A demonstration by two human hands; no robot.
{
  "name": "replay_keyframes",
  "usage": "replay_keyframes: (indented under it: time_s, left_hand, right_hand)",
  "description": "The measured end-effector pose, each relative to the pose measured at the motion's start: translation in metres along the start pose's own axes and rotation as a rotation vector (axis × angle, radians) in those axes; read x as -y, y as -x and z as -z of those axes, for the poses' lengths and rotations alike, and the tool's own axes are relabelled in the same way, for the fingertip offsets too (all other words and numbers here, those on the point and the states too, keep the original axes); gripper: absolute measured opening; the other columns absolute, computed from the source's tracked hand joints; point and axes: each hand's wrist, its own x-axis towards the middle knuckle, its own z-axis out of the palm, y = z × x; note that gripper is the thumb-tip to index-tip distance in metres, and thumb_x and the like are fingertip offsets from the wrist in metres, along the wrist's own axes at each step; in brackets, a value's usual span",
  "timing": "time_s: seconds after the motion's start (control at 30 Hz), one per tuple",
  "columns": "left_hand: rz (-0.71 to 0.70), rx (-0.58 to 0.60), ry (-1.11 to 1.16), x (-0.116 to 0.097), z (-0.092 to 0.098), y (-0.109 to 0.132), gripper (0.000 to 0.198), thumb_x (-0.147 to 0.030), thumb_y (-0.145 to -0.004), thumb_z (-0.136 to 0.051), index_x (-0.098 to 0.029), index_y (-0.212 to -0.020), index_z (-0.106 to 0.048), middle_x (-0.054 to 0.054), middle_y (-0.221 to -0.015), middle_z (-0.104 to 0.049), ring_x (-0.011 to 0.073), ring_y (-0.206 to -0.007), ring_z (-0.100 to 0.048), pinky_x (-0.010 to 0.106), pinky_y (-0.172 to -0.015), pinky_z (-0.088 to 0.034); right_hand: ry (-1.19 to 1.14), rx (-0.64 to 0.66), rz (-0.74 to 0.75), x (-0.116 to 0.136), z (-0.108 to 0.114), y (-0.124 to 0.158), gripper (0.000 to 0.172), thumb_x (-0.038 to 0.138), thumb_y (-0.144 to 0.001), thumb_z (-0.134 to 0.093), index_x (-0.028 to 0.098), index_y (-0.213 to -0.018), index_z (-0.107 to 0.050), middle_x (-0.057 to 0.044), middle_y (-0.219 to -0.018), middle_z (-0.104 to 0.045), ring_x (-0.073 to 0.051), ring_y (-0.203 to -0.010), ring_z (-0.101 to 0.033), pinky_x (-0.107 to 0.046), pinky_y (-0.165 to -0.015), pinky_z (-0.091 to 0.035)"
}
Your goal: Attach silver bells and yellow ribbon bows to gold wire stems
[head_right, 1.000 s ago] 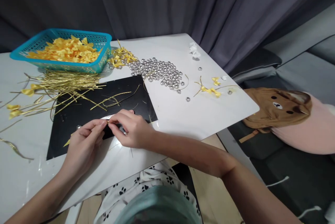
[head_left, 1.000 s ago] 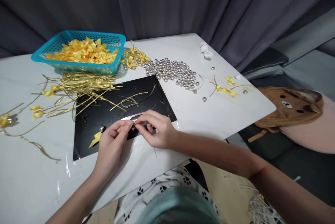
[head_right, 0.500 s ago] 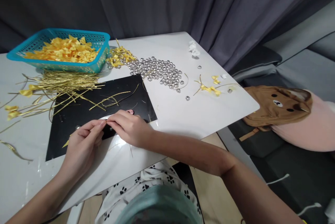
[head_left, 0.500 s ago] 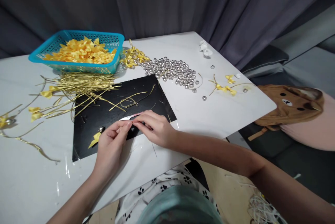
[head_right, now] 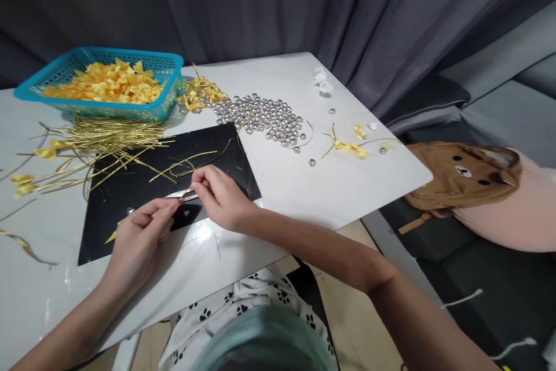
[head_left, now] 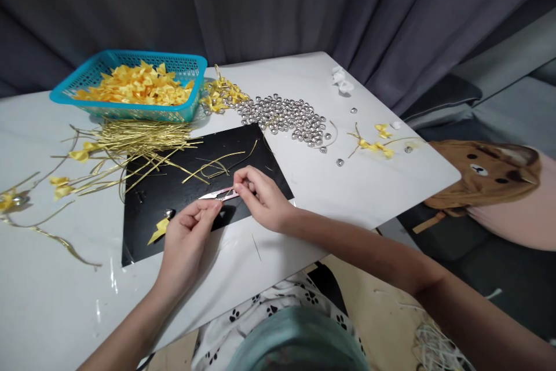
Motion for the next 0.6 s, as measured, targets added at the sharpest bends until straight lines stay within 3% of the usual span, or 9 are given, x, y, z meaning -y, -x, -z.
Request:
replay_keyframes:
  time_s: [0.1, 0.2, 0.3, 0.37, 0.43, 0.5, 0.6]
  left_hand:
    - [0.001, 0.012, -0.015, 0.000, 0.001, 0.001, 0.025, -0.042, -0.066, -0.076, -0.018, -0.070, -0.070, -0.004, -0.052, -0.051, 0.0087, -0.050, -0.037, 0.020, -0.046, -0.028]
    - [0.014, 0.039, -0.021, 0.000, 0.001, 0.002, 0.025, -0.041, -0.066, -0.077, -0.017, -0.069, -0.070, -0.005, -0.052, -0.050, 0.0076, -0.050, -0.034, 0.019, -0.046, -0.026]
    - [0.035, 0.082, 0.017, -0.002, -0.003, 0.005, 0.028, -0.041, -0.065, -0.078, -0.015, -0.066, -0.067, -0.006, -0.049, -0.045, 0.0065, -0.047, -0.029, 0.019, -0.043, -0.022]
    - [0.048, 0.101, 0.074, -0.006, -0.007, 0.008, 0.031, -0.044, -0.065, -0.077, -0.016, -0.067, -0.064, -0.008, -0.046, -0.037, 0.0060, -0.044, -0.024, 0.019, -0.040, -0.018]
    - [0.051, 0.093, 0.140, -0.011, -0.010, 0.012, 0.033, -0.047, -0.066, -0.074, -0.017, -0.069, -0.061, -0.010, -0.044, -0.030, 0.0059, -0.043, -0.020, 0.018, -0.039, -0.017]
    - [0.044, 0.057, 0.202, -0.017, -0.012, 0.017, 0.030, -0.046, -0.071, -0.071, -0.019, -0.072, -0.058, -0.011, -0.045, -0.026, 0.0059, -0.042, -0.017, 0.018, -0.039, -0.017]
    - [0.020, -0.006, 0.293, -0.025, -0.014, 0.022, 0.025, -0.039, -0.077, -0.067, -0.020, -0.073, -0.051, -0.011, -0.048, -0.023, 0.0061, -0.042, -0.014, 0.016, -0.037, -0.018]
  right_hand:
    - [-0.036, -0.022, -0.065, -0.003, 0.005, -0.004, 0.010, 0.025, -0.092, -0.041, 0.019, -0.083, -0.043, 0.001, -0.076, -0.045, -0.008, -0.062, -0.043, -0.022, -0.059, -0.042]
    - [-0.209, -0.073, -0.228, -0.005, 0.015, -0.010, 0.013, 0.033, -0.092, -0.042, 0.020, -0.088, -0.042, 0.004, -0.072, -0.042, -0.006, -0.052, -0.041, -0.019, -0.046, -0.041]
    - [-0.420, -0.098, -0.389, 0.000, 0.019, -0.012, 0.018, 0.037, -0.090, -0.047, 0.021, -0.093, -0.041, 0.002, -0.086, -0.049, -0.002, -0.044, -0.037, -0.017, -0.037, -0.043]
    - [-0.508, 0.007, -0.523, 0.011, 0.016, -0.008, 0.027, 0.038, -0.086, -0.053, 0.022, -0.104, -0.040, -0.002, -0.108, -0.051, 0.000, -0.043, -0.036, -0.016, -0.033, -0.042]
    - [-0.569, 0.266, -0.650, 0.024, 0.010, 0.000, 0.042, 0.038, -0.082, -0.060, 0.022, -0.116, -0.041, -0.006, -0.122, -0.051, 0.001, -0.042, -0.038, -0.015, -0.029, -0.039]
    - [-0.599, 0.498, -0.659, 0.035, 0.006, 0.009, 0.041, 0.033, -0.079, -0.063, 0.017, -0.114, -0.050, -0.009, -0.117, -0.056, -0.001, -0.047, -0.045, -0.013, -0.030, -0.041]
    - [-0.567, 0.563, -0.621, 0.044, 0.000, 0.016, 0.037, 0.029, -0.076, -0.067, 0.013, -0.108, -0.059, -0.009, -0.107, -0.063, -0.003, -0.053, -0.049, -0.011, -0.031, -0.040]
